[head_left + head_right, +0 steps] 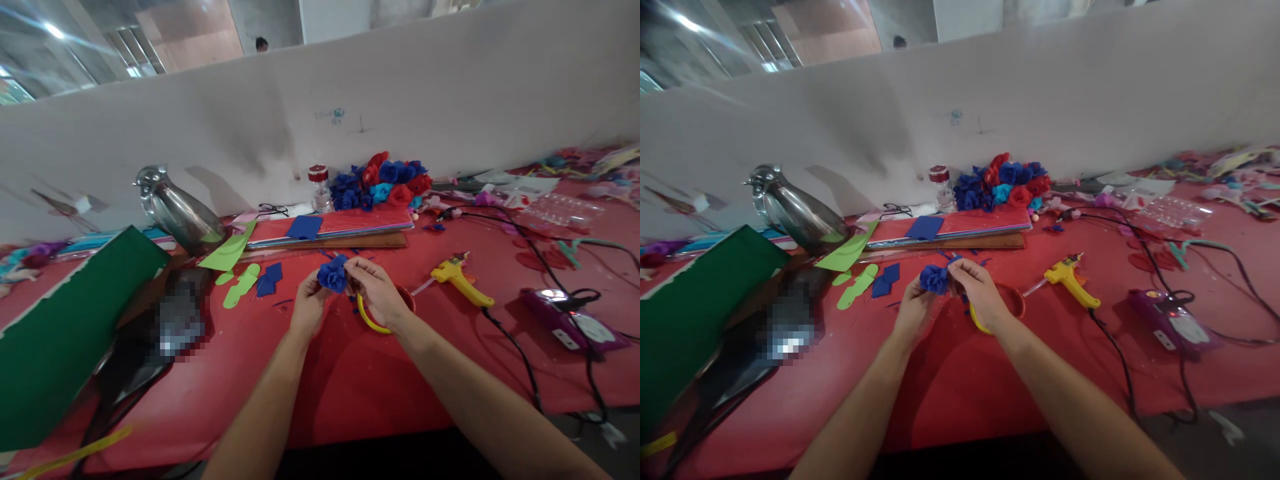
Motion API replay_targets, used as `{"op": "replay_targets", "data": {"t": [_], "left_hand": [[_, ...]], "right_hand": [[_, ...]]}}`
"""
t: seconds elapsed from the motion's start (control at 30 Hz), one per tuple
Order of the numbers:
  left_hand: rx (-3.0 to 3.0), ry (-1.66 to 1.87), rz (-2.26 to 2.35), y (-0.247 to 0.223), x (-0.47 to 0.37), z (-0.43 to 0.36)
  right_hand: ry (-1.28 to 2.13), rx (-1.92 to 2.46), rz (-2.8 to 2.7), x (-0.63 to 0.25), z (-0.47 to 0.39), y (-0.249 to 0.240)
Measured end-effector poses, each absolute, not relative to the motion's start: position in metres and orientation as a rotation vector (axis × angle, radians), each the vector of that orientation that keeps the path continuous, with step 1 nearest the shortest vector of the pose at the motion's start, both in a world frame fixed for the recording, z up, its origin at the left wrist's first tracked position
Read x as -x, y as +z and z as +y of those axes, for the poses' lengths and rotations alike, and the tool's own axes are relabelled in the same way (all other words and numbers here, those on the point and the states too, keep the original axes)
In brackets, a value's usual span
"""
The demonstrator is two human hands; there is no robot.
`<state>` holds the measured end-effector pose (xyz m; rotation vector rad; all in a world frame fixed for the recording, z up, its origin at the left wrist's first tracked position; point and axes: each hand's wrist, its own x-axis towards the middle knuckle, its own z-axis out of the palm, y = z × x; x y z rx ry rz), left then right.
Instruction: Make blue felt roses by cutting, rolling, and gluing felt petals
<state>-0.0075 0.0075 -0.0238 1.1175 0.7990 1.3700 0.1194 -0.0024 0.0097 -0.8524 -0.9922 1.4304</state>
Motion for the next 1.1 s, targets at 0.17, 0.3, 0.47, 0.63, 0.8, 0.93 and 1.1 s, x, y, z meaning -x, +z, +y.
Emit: {"op": "replay_targets", "data": {"t": [0.17,0.3,0.47,0.63,0.8,0.93,1.1], "left_hand": [[-1.077,1.371,0.792,-0.024,0.008,0.008],[-1.030,1.385,0.788,-0.021,0.007,0.007],[-1.026,1.399,0.787,-0.024,0.007,0.008],[-1.058,1.431,0.952,-0.029,0.009,0.009],[-1.013,1.443,1.006,-0.024,0.008,0.007],[-1.039,1.433,1.061,-0.023,0.006,0.006],[-1.126,1.443,1.194,-0.026,0.006,0.003]], "right_hand": [[1.502,0.901,-0.999,-0.120,-0.003,0.009],[1.501,0.863,-1.049,-0.119,-0.004,0.009],[1.463,0.845,-0.974,-0.117,-0.004,0.007],[1.539,0.910,-0.814,-0.117,-0.001,0.005],[1.538,0.959,-0.851,-0.116,0.000,0.000],[1.456,0.982,-0.960,-0.115,0.001,-0.006],[0.884,1.065,-1.287,-0.115,0.000,-0.013]]}}
